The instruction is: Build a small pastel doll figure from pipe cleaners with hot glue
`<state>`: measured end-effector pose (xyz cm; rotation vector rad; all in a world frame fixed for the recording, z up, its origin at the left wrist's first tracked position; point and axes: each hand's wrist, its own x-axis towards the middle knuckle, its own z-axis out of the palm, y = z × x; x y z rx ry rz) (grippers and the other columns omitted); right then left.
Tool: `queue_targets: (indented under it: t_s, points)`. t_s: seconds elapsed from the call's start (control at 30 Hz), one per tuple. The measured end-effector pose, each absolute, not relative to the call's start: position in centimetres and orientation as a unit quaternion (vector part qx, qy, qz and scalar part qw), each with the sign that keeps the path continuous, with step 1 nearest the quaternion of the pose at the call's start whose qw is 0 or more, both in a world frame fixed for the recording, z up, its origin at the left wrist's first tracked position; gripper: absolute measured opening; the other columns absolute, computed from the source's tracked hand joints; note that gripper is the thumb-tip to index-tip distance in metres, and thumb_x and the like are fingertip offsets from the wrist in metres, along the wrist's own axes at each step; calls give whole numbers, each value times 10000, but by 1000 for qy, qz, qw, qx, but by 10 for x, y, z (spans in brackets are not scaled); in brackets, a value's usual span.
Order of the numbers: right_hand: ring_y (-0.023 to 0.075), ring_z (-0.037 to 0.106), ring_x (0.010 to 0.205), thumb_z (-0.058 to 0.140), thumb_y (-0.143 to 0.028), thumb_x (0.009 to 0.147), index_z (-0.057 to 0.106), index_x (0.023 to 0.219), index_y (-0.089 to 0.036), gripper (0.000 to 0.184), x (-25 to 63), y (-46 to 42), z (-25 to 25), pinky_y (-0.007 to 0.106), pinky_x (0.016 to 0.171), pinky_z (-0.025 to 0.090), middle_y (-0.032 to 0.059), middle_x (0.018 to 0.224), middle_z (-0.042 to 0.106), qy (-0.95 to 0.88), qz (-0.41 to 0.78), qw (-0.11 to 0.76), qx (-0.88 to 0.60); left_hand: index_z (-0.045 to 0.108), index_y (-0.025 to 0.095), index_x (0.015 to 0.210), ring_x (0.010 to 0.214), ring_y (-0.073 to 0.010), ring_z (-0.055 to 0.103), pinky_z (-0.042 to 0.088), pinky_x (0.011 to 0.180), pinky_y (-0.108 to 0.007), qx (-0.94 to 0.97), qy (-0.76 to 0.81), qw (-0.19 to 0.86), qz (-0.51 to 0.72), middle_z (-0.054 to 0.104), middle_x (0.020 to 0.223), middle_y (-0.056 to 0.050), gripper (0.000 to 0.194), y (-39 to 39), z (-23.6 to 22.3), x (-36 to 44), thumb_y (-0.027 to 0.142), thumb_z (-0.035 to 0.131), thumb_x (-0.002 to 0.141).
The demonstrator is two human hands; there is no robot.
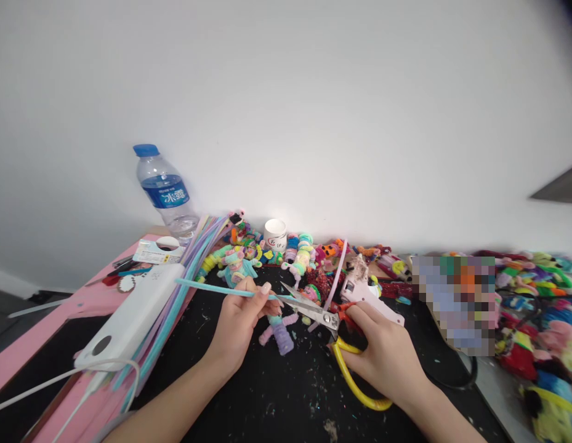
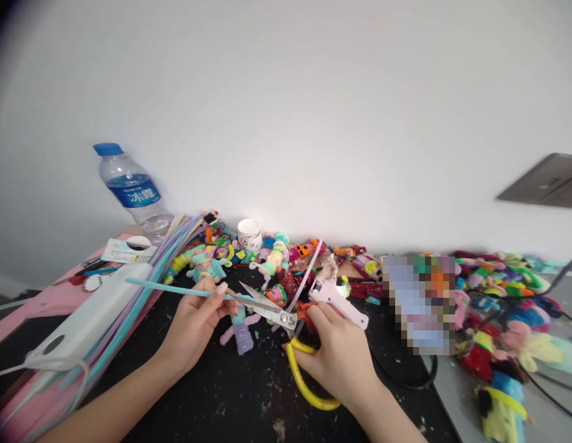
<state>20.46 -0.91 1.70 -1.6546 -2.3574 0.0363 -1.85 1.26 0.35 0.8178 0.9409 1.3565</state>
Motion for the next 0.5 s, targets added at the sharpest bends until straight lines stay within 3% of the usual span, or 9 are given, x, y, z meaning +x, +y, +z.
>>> queue_targets:
  t_s: [0.5]
  points:
    - [167,575,605,635,-391,689,536,723,-209,210,208,-8,18,222,491,357,11,712,607,-820,-2,128,-558,383,181,585,625,-123,587,479,622,-270,351,407,601,592,578,642,23,302,15,3,-19,231,601,787]
